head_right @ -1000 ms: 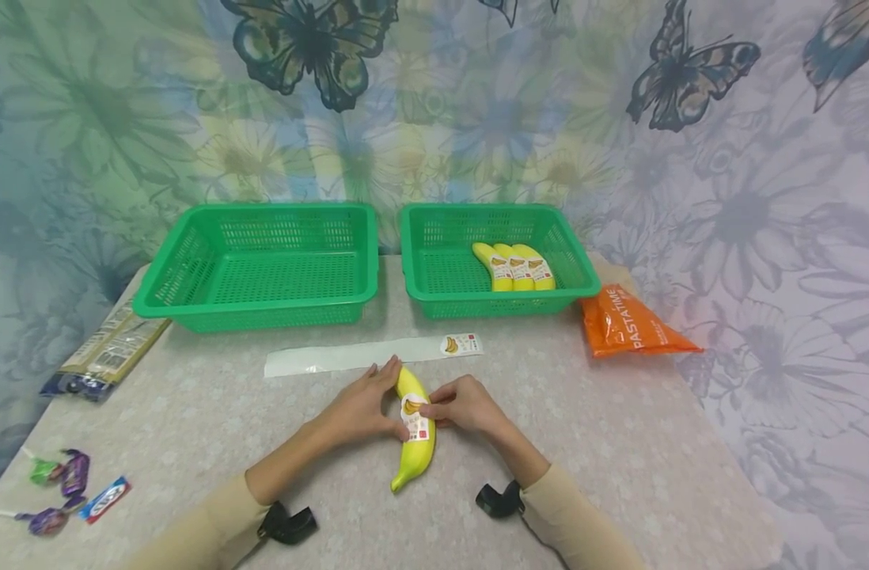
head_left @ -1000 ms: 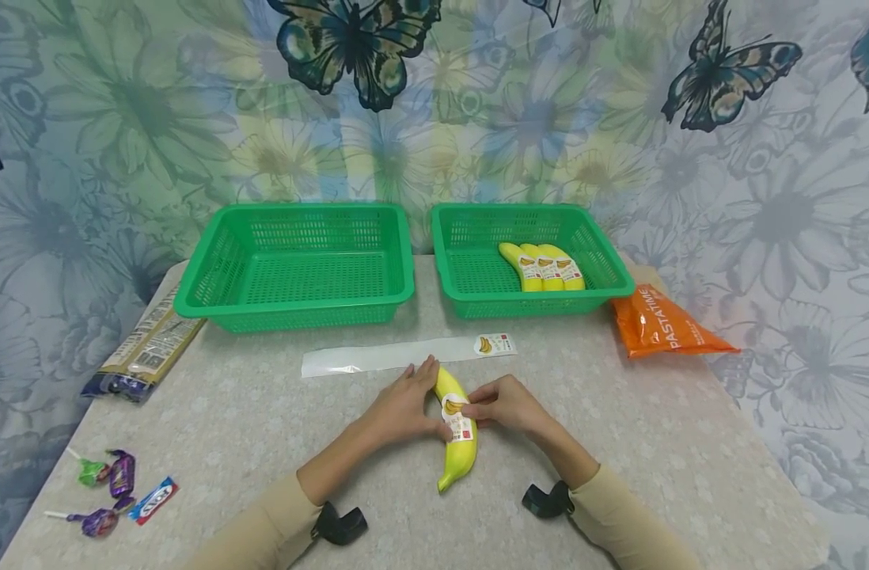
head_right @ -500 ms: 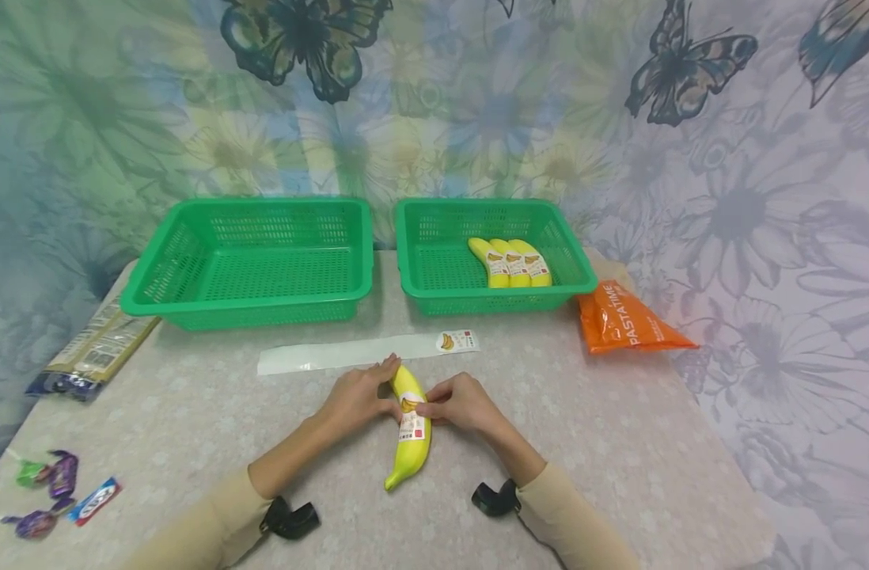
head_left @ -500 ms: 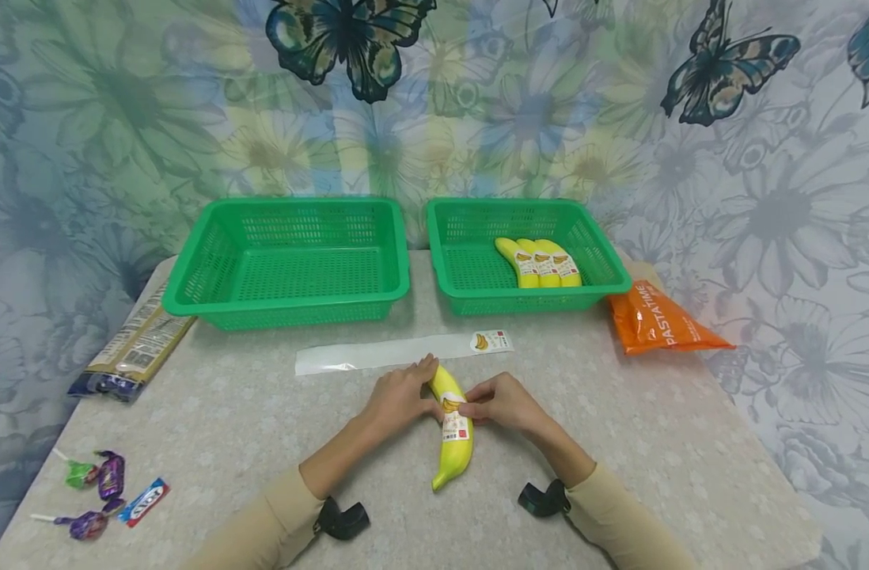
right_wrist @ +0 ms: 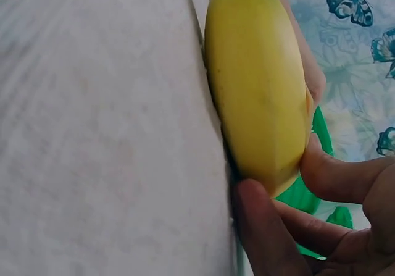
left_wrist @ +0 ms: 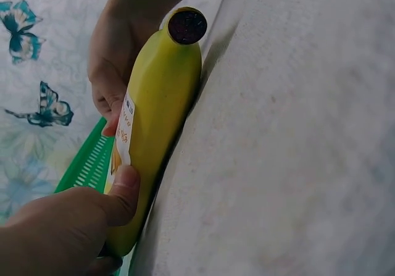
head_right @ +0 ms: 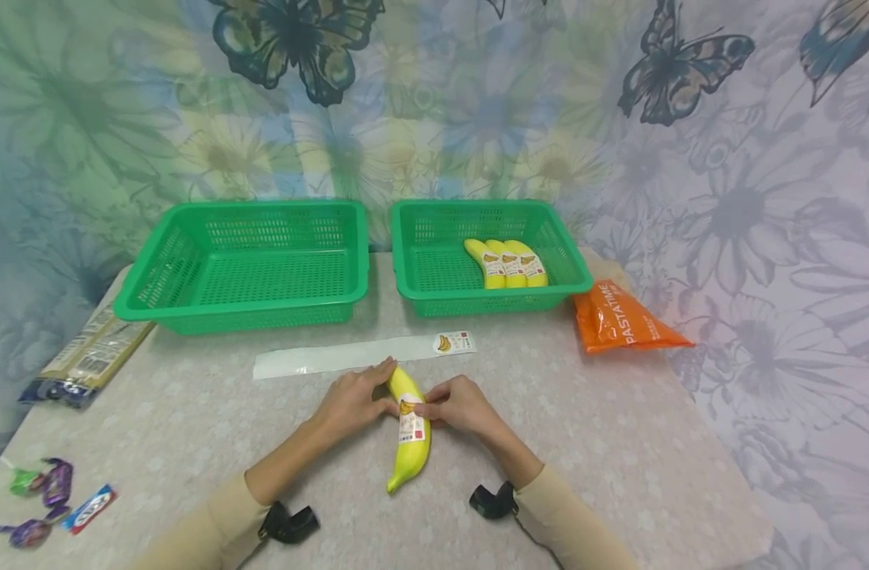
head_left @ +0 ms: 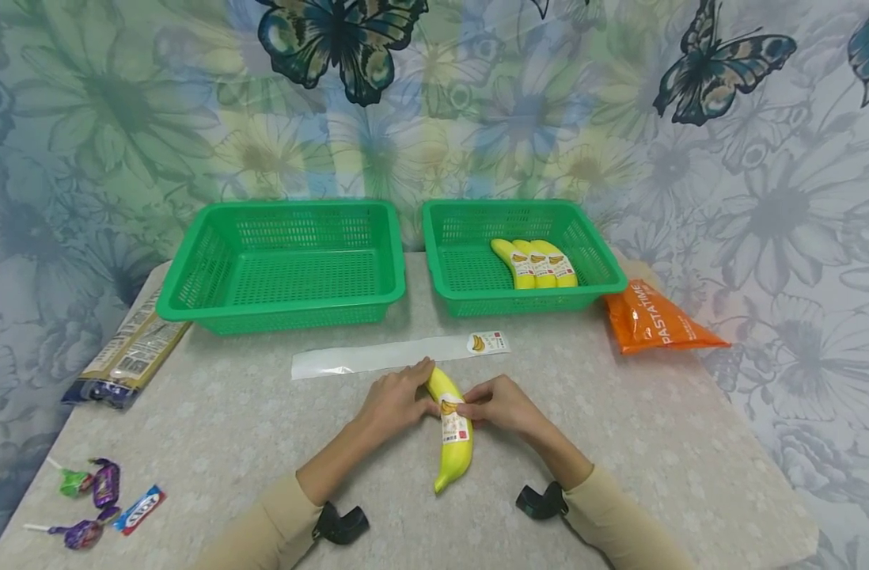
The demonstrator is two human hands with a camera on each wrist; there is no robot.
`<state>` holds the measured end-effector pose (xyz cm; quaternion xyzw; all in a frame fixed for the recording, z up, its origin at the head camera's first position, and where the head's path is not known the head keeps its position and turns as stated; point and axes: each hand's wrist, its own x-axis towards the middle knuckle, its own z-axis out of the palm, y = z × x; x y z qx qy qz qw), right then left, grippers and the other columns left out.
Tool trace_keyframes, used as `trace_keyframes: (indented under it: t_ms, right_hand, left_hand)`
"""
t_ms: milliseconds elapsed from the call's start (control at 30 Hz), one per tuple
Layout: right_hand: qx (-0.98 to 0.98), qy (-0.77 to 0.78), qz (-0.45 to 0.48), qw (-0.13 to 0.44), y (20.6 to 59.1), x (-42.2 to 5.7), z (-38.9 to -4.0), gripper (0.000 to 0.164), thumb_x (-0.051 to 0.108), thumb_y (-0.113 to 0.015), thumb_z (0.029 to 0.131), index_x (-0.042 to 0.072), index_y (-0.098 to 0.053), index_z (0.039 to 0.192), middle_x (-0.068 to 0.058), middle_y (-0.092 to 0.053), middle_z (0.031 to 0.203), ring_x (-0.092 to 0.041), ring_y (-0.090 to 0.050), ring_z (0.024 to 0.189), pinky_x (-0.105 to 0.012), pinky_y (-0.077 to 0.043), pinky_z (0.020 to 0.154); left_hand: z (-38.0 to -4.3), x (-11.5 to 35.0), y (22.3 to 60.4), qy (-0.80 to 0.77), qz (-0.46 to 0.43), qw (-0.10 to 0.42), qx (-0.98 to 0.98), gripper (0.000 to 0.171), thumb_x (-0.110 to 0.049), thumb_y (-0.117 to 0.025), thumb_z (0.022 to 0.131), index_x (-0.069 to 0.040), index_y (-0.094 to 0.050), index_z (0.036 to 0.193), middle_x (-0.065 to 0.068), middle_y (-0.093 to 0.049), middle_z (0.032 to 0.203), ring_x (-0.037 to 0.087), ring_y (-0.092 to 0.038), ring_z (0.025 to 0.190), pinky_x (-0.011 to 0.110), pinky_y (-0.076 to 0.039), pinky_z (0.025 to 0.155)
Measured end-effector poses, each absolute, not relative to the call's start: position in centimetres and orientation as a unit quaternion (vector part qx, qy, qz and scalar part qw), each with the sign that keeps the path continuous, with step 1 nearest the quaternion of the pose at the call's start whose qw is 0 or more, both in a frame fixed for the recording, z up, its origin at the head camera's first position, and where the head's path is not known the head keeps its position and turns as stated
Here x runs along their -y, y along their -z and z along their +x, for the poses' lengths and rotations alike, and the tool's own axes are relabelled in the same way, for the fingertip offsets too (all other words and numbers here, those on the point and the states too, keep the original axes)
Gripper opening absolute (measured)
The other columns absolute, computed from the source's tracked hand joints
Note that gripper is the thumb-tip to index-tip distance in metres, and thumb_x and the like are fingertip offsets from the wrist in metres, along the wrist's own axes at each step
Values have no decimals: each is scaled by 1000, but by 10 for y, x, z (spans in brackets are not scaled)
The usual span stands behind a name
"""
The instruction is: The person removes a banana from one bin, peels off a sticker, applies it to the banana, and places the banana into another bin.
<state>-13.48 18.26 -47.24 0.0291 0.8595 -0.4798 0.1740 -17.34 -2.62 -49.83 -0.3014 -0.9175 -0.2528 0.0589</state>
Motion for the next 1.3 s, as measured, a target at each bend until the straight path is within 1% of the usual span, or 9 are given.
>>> trace_keyframes:
  t_ms: [200, 400, 600, 733, 800, 867, 1000, 1167, 1300]
  right_hand:
    - [-890, 419, 40, 175, 468, -181, -129, 32, 30, -73, 87, 0, -75, 100, -4, -73, 80, -11, -65, 65, -23, -53, 58]
    - [-886, 428, 56, 167, 467, -180, -126, 35, 30, -79, 82, 0, -73, 98, -4, -72, 79, -11, -65, 65, -24, -53, 58]
    - [-869, 458, 76, 171, 466, -182, -125, 38, 34, -82, 78, 2, -73, 95, -5, -71, 80, -13, -65, 65, -26, -54, 59]
    - [-861, 472, 76, 174, 467, -184, -126, 39, 35, -82, 77, 2, -73, 94, -6, -70, 81, -14, -65, 66, -26, -55, 59]
    - [-858, 476, 77, 176, 467, -184, -126, 39, 36, -83, 76, 2, -73, 94, -6, -71, 81, -14, -66, 66, -26, -55, 60]
    - [-857, 478, 78, 176, 468, -184, -126, 39, 36, -83, 76, 3, -73, 94, -5, -71, 81, -14, -66, 66, -27, -56, 60]
    - [-858, 479, 76, 171, 467, -184, -126, 40, 37, -83, 76, 3, -73, 94, -5, -71, 82, -14, -65, 66, -27, -55, 60]
    - [-865, 467, 68, 171, 467, -183, -126, 40, 37, -81, 77, 2, -73, 95, -5, -71, 81, -14, -65, 65, -26, -55, 60]
    - [-871, 454, 61, 175, 466, -183, -125, 40, 38, -79, 79, 2, -73, 96, -4, -71, 80, -14, -65, 64, -26, -55, 60]
  left_hand:
    - [-172, 26, 501, 274, -299, 40, 913, 80, -48, -76, 77, -2, -53, 139, 17, -54, 142, 36, -56, 127, 50, -49, 101]
    - [-172, 26, 502, 287, -304, 24, 908, 83, -49, -76, 78, -2, -50, 141, 17, -51, 144, 38, -53, 129, 51, -47, 104]
    - [-176, 27, 497, 271, -310, -3, 911, 82, -50, -73, 80, -3, -48, 143, 15, -50, 146, 33, -52, 132, 48, -45, 107]
    - [-181, 32, 488, 279, -304, -23, 911, 71, -40, -70, 88, -5, -46, 145, 12, -49, 148, 31, -51, 133, 45, -44, 109]
    - [-185, 33, 481, 293, -301, -18, 908, 66, -33, -68, 90, -5, -45, 146, 11, -48, 148, 31, -51, 132, 44, -44, 109]
    - [-190, 33, 474, 309, -298, -11, 903, 66, -31, -66, 91, -5, -42, 147, 11, -46, 150, 31, -50, 133, 44, -43, 110]
    - [-201, 27, 459, 343, -294, -3, 892, 77, -38, -65, 91, -3, -33, 151, 14, -35, 156, 32, -39, 141, 48, -36, 115]
    - [-218, 12, 447, 353, -274, -2, 894, 90, -49, -64, 91, -9, -18, 157, 7, -19, 163, 29, -23, 149, 54, -31, 116]
    - [-233, -4, 442, 363, -244, 6, 899, 94, -54, -62, 90, -12, -11, 158, 5, -13, 165, 28, -17, 152, 56, -28, 118]
